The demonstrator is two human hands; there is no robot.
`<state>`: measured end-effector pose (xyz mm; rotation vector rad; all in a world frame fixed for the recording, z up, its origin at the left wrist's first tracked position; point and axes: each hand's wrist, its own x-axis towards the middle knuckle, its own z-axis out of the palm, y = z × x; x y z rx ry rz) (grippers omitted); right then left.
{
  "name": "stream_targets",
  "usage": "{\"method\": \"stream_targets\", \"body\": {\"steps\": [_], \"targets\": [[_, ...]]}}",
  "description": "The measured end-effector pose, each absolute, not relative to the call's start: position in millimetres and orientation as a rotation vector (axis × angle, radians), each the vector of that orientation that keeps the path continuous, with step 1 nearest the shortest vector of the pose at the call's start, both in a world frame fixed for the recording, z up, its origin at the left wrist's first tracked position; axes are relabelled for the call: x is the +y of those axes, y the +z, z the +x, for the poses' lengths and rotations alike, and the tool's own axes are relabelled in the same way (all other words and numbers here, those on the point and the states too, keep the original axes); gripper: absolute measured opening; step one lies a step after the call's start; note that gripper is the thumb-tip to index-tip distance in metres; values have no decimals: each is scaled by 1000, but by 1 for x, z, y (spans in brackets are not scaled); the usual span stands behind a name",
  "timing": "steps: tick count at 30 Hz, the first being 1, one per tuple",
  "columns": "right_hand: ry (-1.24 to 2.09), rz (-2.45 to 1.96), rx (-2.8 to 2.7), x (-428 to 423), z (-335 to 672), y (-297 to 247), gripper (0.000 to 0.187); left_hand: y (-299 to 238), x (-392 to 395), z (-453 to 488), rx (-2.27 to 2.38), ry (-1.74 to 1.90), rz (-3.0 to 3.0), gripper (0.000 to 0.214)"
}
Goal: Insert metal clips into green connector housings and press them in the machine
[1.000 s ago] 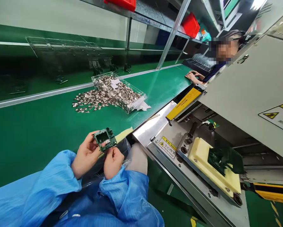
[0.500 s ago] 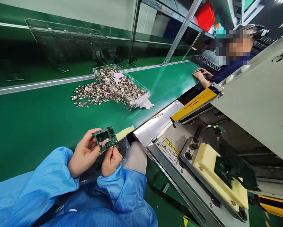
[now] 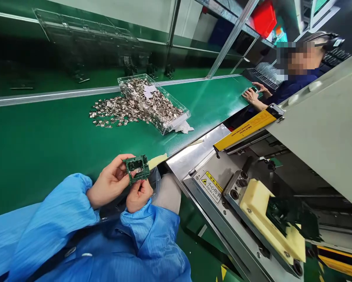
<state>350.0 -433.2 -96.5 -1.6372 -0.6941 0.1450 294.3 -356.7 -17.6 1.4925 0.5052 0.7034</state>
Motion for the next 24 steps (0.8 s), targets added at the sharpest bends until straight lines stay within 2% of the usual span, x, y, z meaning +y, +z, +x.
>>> {"method": "stream_targets", "body": {"steps": [6, 13, 20, 24], "targets": [[128, -1656, -728, -436, 354, -96, 37, -15, -358, 293, 536, 720, 1520, 35], [165, -1646, -671, -437, 351, -97, 32, -12, -355, 297, 481, 640, 1555, 31], [97, -1722, -752, -433, 355, -105, 40, -12, -355, 300, 501, 675, 1564, 31], [174, -1765, -861, -438, 364, -113, 46, -14, -356, 299, 541, 708, 1611, 34]]}}
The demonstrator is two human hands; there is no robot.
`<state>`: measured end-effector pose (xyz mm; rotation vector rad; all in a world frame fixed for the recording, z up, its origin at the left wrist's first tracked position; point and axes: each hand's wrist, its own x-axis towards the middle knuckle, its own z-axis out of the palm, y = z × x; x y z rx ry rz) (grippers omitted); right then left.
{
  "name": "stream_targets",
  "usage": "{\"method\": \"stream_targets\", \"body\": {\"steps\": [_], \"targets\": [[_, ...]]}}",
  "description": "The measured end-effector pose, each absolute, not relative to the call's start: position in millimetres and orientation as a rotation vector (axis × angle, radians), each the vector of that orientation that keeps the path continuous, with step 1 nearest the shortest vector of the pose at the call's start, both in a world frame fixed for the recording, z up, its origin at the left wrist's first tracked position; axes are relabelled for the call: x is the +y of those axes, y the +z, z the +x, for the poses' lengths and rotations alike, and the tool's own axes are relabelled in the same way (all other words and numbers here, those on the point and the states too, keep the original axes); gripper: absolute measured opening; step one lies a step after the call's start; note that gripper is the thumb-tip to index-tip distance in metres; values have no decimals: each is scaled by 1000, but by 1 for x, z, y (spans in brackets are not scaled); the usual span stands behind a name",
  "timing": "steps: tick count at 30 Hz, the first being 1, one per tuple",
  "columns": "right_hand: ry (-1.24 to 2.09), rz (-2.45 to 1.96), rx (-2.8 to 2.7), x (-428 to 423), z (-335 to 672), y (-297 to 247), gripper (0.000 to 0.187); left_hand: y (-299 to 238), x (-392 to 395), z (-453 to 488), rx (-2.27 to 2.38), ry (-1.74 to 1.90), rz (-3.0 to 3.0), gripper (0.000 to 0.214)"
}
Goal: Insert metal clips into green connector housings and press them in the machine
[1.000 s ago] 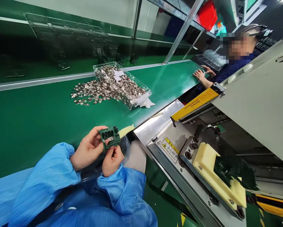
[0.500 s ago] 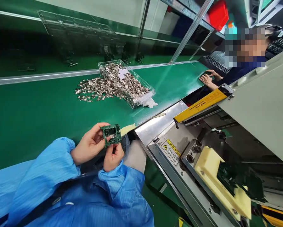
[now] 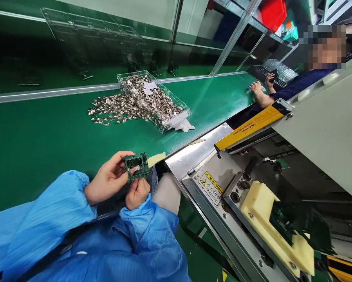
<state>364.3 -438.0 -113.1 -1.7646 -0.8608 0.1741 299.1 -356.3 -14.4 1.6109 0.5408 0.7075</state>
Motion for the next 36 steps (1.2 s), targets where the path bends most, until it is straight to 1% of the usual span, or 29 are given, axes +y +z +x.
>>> {"method": "stream_targets", "body": {"steps": [2, 7, 11, 15, 18, 20, 24, 27, 33, 36], "targets": [[263, -1788, -907, -444, 371, -117, 44, -17, -357, 298, 561, 701, 1617, 34], [522, -1856, -938, -464, 386, -117, 34, -19, -356, 302, 542, 743, 1566, 35], [592, -1859, -890, -480, 391, -92, 30, -10, -357, 298, 535, 819, 1419, 38], [529, -1772, -882, -494, 391, -40, 26, -1, -361, 272, 558, 653, 1318, 45], [347, -1643, -937, -492, 383, -4, 14, -1, -366, 251, 545, 592, 1320, 43], [239, -1582, -962, -484, 375, 10, 9, -3, -368, 243, 525, 582, 1315, 42], [202, -1539, -960, -464, 357, 17, 6, -4, -370, 240, 477, 603, 1324, 38], [195, -1595, -1003, -455, 350, 17, 2, -2, -369, 241, 451, 607, 1342, 36], [142, -1698, -1027, -453, 346, 24, 7, 8, -370, 238, 457, 599, 1418, 31], [213, -1655, -985, -451, 346, 23, 10, 14, -370, 237, 481, 602, 1464, 31]]}}
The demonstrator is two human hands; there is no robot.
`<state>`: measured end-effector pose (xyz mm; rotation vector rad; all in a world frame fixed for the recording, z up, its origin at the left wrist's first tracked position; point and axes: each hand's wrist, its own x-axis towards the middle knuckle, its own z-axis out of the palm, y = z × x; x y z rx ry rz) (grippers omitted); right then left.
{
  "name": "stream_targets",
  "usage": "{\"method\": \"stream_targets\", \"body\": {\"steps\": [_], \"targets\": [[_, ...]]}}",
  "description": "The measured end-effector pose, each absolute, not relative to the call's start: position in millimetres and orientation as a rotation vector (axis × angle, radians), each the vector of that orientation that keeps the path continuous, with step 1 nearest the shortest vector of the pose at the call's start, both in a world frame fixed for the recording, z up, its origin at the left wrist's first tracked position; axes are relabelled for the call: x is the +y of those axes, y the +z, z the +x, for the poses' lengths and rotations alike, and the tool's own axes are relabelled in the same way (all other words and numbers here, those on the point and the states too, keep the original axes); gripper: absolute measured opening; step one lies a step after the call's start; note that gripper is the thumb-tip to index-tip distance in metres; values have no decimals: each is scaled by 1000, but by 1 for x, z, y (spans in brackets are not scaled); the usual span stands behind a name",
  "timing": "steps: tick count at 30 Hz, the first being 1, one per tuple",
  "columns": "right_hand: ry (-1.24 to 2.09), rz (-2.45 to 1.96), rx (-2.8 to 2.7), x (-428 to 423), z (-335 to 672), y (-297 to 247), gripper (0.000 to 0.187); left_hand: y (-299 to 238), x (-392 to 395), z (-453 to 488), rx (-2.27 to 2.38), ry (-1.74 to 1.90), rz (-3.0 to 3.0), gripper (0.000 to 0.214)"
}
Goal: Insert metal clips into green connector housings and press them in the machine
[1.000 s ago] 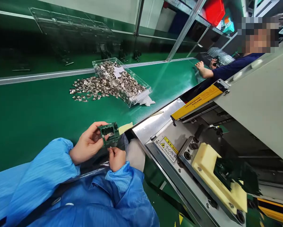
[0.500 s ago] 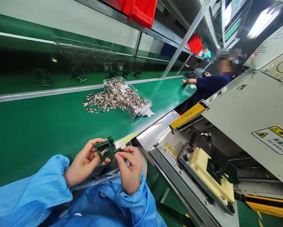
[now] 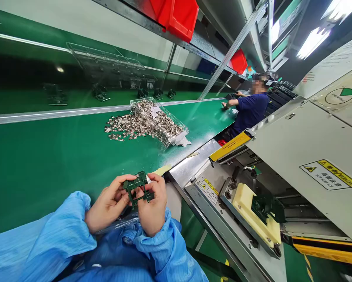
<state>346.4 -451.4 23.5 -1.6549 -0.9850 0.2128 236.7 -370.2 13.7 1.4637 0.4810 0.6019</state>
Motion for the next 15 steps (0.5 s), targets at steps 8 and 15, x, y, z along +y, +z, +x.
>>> {"method": "stream_targets", "body": {"steps": [8, 15], "targets": [[544, -1396, -868, -465, 362, 12, 42, 12, -371, 237, 445, 522, 1344, 38], [416, -1442, -1286, -541, 396, 53, 67, 63, -378, 252, 201, 60, 1641, 52]]}}
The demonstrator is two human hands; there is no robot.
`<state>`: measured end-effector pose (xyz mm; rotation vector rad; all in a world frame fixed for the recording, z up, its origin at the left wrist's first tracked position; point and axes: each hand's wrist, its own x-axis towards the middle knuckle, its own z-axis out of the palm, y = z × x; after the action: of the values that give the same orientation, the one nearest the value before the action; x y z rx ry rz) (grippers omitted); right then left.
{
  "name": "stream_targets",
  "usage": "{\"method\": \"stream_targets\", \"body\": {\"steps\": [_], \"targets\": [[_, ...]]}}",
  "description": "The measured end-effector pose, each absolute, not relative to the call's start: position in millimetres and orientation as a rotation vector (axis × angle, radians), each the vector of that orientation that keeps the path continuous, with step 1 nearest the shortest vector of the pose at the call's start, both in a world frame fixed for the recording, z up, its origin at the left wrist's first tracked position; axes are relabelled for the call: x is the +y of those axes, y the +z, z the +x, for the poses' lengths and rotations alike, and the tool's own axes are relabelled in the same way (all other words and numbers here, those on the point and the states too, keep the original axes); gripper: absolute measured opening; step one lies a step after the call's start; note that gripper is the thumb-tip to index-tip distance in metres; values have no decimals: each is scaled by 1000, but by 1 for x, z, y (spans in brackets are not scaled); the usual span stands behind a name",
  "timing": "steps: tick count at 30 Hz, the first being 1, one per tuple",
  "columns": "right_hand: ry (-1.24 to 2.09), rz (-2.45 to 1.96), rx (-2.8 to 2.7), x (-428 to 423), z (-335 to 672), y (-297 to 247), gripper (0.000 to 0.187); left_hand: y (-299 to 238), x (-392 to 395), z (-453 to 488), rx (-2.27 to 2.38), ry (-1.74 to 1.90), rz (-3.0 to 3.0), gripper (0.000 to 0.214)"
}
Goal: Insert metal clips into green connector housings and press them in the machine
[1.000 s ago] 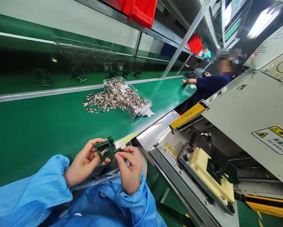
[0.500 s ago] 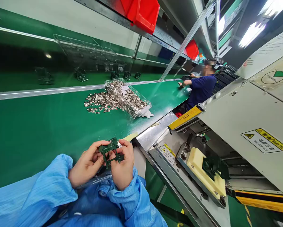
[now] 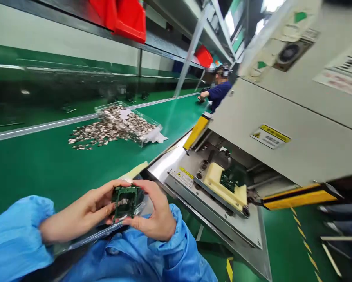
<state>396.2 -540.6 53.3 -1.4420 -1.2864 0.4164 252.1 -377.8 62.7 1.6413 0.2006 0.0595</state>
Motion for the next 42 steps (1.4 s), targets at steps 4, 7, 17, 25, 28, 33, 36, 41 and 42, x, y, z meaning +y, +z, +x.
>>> {"method": "stream_targets", "body": {"steps": [4, 7, 17, 25, 28, 33, 36, 41, 42], "targets": [[125, -1473, -984, -615, 421, 60, 64, 99, -387, 319, -139, -94, 1816, 61], [-436, -1404, -497, -677, 446, 49, 59, 114, -418, 392, -307, 187, 2001, 48], [-876, -1477, -110, -754, 511, 61, 63, 129, -528, 527, -290, 257, 2048, 83], [-538, -2009, -596, -711, 570, 95, 58, 121, -443, 452, -146, 243, 1810, 69], [-374, -2113, -687, -708, 580, 97, 56, 104, -398, 406, -27, 81, 1864, 55], [-356, -2195, -671, -716, 573, 91, 62, 67, -365, 378, 108, -118, 1883, 59], [-666, -2343, -506, -749, 549, 75, 64, 50, -366, 391, 97, -205, 1920, 63], [-502, -2402, 186, -826, 493, 18, 73, 30, -374, 418, -21, -218, 1939, 66], [-474, -2371, 176, -829, 489, 7, 65, 29, -376, 420, -37, -184, 1952, 66]]}}
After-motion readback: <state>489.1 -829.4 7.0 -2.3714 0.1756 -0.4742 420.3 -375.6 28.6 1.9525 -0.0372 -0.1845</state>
